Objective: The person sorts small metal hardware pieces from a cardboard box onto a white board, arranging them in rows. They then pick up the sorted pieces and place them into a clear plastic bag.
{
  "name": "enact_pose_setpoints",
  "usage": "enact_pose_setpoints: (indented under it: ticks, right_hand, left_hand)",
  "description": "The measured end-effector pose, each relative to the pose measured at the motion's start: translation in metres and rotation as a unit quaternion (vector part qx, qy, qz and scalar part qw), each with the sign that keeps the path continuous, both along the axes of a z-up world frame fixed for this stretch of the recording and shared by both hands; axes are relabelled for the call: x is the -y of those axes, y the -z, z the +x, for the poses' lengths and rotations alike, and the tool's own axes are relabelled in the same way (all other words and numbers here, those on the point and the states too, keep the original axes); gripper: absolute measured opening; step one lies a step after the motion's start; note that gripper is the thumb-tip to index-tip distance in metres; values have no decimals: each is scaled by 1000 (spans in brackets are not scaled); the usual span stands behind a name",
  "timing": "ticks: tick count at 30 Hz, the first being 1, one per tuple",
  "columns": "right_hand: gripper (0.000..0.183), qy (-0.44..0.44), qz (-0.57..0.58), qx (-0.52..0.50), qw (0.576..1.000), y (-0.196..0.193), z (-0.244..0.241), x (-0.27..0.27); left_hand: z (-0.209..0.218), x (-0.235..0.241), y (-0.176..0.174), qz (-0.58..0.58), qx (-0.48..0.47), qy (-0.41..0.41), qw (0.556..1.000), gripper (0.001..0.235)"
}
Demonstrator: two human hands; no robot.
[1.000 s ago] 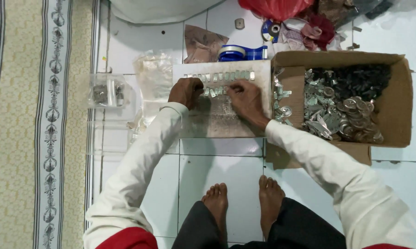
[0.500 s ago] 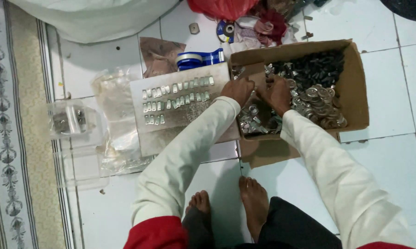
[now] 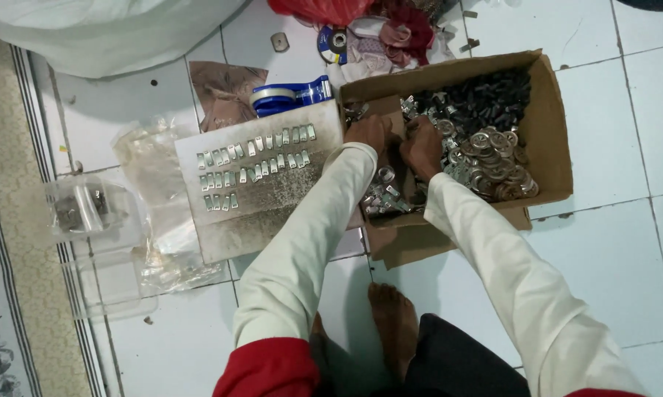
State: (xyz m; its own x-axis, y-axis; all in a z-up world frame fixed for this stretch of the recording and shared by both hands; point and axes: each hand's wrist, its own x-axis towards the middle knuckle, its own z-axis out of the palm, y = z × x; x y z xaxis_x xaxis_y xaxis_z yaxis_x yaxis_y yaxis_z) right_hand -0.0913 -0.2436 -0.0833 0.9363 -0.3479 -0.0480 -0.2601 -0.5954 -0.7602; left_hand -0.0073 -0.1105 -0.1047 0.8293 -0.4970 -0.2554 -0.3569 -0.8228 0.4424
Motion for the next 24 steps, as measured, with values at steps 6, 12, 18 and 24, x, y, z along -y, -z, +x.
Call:
enact_pose_setpoints:
  ticks: [6,12,18,24]
  right_hand:
    - [11,12,19,18,1000,63,10,36]
    - [8,25,143,-63,987,65,19,47]
    - [30,-49,271,-93,957,-35,8,33]
    - [27,-104,309,17,945,-90,20,-8]
  left_hand:
    - [11,3,31,-25,-68,-46,996,48]
    - [-19,-4,-80,-118,-188,-113,968,53]
    - [26,-2,42,-329,-97,48,938,35]
    - [11,-54,-70,-330,-165,-11,929,31]
